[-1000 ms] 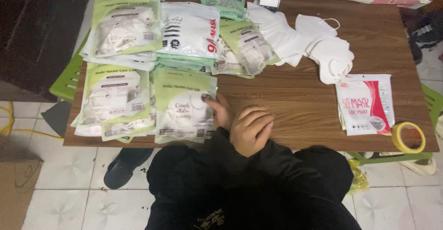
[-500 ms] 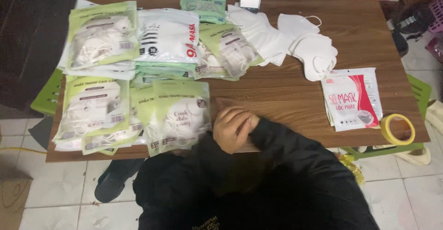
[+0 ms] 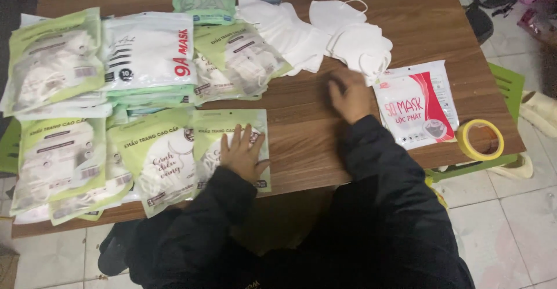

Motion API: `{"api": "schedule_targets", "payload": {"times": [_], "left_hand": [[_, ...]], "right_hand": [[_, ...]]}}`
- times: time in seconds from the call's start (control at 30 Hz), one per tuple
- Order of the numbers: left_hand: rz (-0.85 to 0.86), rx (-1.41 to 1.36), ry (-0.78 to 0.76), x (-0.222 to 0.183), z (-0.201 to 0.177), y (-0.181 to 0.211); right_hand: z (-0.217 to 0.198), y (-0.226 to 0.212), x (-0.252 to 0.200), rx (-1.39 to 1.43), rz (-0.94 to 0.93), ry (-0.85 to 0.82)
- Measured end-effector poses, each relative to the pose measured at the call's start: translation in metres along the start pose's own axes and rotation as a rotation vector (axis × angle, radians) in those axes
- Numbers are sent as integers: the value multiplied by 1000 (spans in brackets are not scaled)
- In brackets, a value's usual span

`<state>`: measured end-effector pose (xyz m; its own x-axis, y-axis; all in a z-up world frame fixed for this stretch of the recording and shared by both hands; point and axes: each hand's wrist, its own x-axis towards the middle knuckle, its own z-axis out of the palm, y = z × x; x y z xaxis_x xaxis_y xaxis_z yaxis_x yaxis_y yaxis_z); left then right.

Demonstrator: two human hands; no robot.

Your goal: Manually folding face masks and placing them into individual plastic packaging bags on a wooden table.

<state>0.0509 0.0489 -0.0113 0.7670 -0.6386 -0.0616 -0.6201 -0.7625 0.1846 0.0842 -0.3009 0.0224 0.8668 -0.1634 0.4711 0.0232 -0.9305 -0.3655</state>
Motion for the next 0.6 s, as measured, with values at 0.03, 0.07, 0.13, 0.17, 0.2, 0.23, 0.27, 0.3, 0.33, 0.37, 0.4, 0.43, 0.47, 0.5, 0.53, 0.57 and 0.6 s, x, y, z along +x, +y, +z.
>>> {"api": "schedule_targets", "payload": {"times": [0.03,0.07,0.13,0.17,0.2,0.23,0.27,0.3,0.33,0.37,0.4,0.43,0.47,0.5,0.53,0.57,0.6], "left_hand": [[1,2,-3,0,5,-6],[11,36,84,-1,9,-12],[21,77,179,0,6,-24],[-10,88,120,-1,0,-28],[-41,99,61,-3,-6,-33],[-39,100,59,-2,-5,-36],[-65,95,40,-1,-5,-40],[-91,92,25,2,-6,-45],[-90,95,27,2,-1,-48],[-65,80,111,1,4,-50],[-40,66,195,0,9,-52],[-46,66,195,0,10,-53],[-42,43,209,0,10,-55],[-41,21,226,0,10,-57],[-50,23,229,2,11,-58],[-61,1,208,3,11,-58],[-72,-22,187,5,12,-59]], "right_hand": [[2,21,-4,2,3,0],[4,41,-8,-45,5,49],[-5,55,-5,-87,3,107],[-17,50,-4,-77,85,37],[-28,45,-3,-65,166,-34],[-34,39,-1,-65,169,-34],[-39,34,2,-44,211,-95],[-45,28,7,-22,250,-154],[-43,30,8,-21,251,-150],[-41,32,8,-55,268,-167],[-39,34,8,-88,284,-182],[-39,36,7,-85,280,-185],[-38,37,7,-99,282,-194],[-38,39,8,-111,281,-203],[-31,46,10,-108,272,-205],[-24,54,11,-190,245,-228],[-17,61,11,-271,218,-249]]}}
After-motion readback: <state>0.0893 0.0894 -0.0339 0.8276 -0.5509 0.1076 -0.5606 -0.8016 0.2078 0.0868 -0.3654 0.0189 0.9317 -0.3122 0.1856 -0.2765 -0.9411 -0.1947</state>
